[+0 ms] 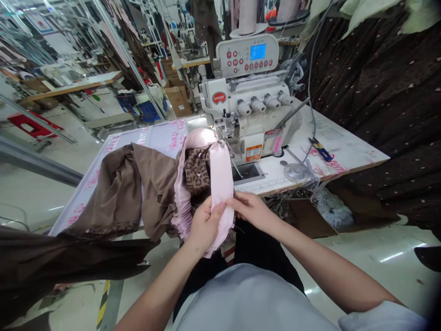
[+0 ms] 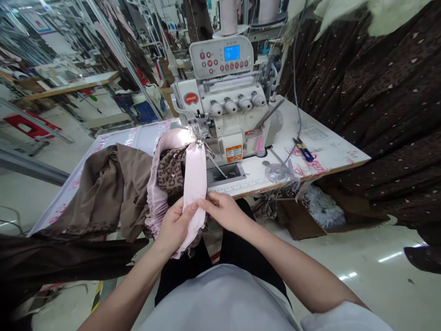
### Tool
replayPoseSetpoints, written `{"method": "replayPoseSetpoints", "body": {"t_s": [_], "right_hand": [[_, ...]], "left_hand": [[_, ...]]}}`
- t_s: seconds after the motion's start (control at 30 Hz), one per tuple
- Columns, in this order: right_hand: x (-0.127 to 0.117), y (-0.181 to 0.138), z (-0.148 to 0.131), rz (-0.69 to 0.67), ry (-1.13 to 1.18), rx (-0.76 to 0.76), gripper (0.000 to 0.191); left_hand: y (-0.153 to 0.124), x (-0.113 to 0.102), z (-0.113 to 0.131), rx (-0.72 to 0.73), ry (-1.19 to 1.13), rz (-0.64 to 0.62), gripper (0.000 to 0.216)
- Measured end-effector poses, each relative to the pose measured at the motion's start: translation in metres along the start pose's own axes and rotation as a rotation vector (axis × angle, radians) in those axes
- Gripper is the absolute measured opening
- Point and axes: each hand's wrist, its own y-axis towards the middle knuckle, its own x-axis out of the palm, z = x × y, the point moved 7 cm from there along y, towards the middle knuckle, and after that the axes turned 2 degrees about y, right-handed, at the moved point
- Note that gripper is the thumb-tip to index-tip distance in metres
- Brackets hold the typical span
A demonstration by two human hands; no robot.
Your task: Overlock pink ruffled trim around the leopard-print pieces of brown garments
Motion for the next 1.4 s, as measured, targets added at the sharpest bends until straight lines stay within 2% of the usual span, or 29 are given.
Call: {"method": "replayPoseSetpoints", "body": {"t_s": [0.07,0.1,0.37,0.47,0.6,0.73,0.87,1.0,1.23,1.4], "right_hand": [[-0.014,0.007,-0.010,0.122,-0.100,-0.065,0.037],[-0.014,0.008,-0.013,0.136,-0.134,-0.087,0.038],[0.013,-0.029,-0.003,0.115,0.023,-0.152,0.036],[0.009,-0.026,0.004,0.079,0.122,-0.112,0.034],[0.003,-0.014,0.012,0.060,0.309,-0.053,0.032],[0.006,-0.013,0.016,0.079,0.362,-0.052,0.031],[0.015,-0.021,0.021,0.040,0.462,0.004,0.028],[0.017,-0.027,0.019,0.022,0.448,0.054,0.032],[0.008,-0.012,0.008,0.119,0.405,0.032,0.029],[0.008,-0.007,0.018,0.195,0.710,0.061,0.028]], "left_hand": [[0.000,-0.002,-0.001,-0.001,0.006,0.014,0.031],[-0.001,-0.004,-0.002,-0.006,0.000,0.024,0.032],[0.002,-0.004,-0.005,-0.045,-0.128,0.004,0.030],[0.004,0.004,-0.006,-0.069,-0.148,-0.057,0.029],[-0.004,0.004,-0.009,-0.079,-0.093,-0.047,0.028],[-0.026,0.000,-0.016,-0.118,-0.026,-0.032,0.029],[-0.044,0.002,-0.024,-0.176,0.048,-0.116,0.028],[-0.048,0.002,-0.022,-0.143,0.102,-0.167,0.026],[-0.052,-0.002,-0.026,-0.221,0.146,-0.162,0.033],[-0.052,-0.005,-0.031,-0.266,0.098,-0.163,0.034]]}}
